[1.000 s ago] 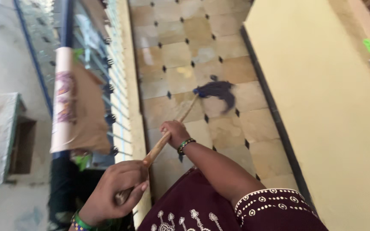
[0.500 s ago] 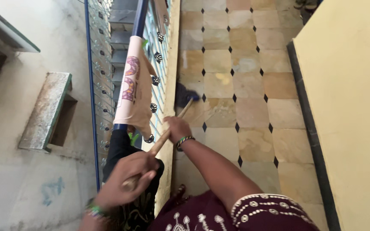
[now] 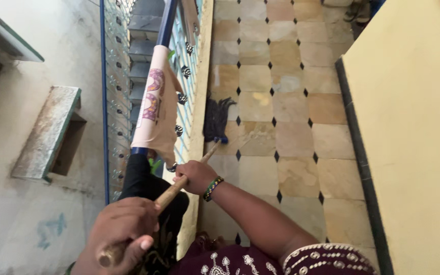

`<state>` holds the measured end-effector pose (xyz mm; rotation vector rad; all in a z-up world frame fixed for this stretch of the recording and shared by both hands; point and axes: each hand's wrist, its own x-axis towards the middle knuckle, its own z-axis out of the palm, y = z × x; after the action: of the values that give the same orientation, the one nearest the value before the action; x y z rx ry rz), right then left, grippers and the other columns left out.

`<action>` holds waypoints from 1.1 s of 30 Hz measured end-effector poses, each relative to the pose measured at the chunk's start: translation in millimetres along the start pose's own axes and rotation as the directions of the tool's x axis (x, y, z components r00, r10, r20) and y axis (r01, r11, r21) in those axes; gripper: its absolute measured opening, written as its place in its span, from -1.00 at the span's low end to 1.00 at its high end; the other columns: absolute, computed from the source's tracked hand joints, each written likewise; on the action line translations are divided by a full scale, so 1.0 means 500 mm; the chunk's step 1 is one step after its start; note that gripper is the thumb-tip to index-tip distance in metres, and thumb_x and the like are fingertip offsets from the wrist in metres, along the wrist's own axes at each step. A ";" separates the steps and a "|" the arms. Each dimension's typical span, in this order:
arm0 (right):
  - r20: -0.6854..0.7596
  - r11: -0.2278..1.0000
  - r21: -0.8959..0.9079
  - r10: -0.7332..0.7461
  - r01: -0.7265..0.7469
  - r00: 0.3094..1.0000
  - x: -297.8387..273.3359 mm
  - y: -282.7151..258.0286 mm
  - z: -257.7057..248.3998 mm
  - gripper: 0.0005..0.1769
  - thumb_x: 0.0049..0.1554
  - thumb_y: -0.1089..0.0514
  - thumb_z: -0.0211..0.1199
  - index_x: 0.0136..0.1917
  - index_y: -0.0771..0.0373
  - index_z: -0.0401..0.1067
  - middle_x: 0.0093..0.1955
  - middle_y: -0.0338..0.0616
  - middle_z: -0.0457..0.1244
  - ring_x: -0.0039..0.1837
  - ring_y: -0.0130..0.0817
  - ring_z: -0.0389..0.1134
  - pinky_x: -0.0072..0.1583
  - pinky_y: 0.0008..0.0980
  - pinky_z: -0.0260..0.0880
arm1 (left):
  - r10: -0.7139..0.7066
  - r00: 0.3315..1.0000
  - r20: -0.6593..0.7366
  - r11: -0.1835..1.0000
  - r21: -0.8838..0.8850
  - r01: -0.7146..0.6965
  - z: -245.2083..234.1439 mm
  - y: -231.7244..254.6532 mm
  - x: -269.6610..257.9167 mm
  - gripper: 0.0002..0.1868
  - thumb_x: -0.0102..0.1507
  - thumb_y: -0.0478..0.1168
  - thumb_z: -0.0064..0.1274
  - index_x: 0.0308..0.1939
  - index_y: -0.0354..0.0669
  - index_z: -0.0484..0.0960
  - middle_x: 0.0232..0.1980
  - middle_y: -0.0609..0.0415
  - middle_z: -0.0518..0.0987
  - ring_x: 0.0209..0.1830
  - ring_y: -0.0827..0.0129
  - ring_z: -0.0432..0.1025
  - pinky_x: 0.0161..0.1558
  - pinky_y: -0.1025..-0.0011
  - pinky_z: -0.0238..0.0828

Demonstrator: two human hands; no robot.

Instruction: The person sweeps the floor with a broom and then rinses a mop head in a bucket of water.

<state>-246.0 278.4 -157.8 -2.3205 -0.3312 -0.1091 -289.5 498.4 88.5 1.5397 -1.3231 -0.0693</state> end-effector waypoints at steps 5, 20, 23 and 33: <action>-0.143 0.978 -0.002 0.207 -0.210 0.968 -0.033 0.108 -0.051 -0.92 0.10 0.12 0.29 -0.11 0.08 0.45 -0.19 -0.06 0.37 -0.04 0.04 0.41 -0.03 -0.01 0.39 | -0.159 0.985 0.064 0.985 -0.062 0.163 0.078 -0.081 0.039 -0.83 0.29 -0.28 0.04 -0.37 -0.24 0.42 -0.32 -0.04 0.57 -0.25 0.11 0.58 0.06 0.16 0.55; -0.619 0.624 0.025 0.623 -0.781 0.478 -0.533 0.407 -0.173 -0.89 0.02 0.20 0.24 -0.13 0.12 0.50 -0.19 -0.11 0.39 -0.04 -0.06 0.44 0.03 -0.11 0.44 | 0.073 0.874 0.480 0.795 -0.557 0.240 0.435 -0.310 0.166 -0.78 0.35 -0.29 0.02 -0.38 -0.23 0.38 -0.39 -0.04 0.50 -0.24 0.14 0.49 0.36 0.07 0.45; -0.630 0.638 0.027 0.608 -0.770 0.482 -0.529 0.388 -0.171 -0.91 0.05 0.22 0.20 -0.16 0.12 0.51 -0.22 -0.14 0.40 -0.07 -0.08 0.45 0.02 -0.11 0.45 | 0.074 0.867 0.493 0.818 -0.528 0.230 0.403 -0.284 0.182 -0.78 0.34 -0.31 0.03 -0.40 -0.22 0.39 -0.38 -0.05 0.50 -0.15 0.09 0.54 0.24 0.11 0.52; -0.474 0.990 -0.003 0.123 -0.141 0.872 -0.126 0.172 -0.073 -0.95 0.08 0.21 0.26 -0.13 0.11 0.47 -0.19 -0.11 0.39 -0.07 -0.02 0.40 0.03 -0.09 0.38 | 0.109 0.952 0.285 0.994 -0.047 -0.100 0.086 -0.077 0.171 -0.89 0.14 -0.29 0.10 -0.45 -0.23 0.52 -0.38 -0.02 0.56 -0.33 0.07 0.51 -0.20 0.19 0.46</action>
<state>-282.7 181.7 -203.5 -2.2536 0.0797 -0.6086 -256.8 400.6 89.0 1.4682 -1.6227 -0.2549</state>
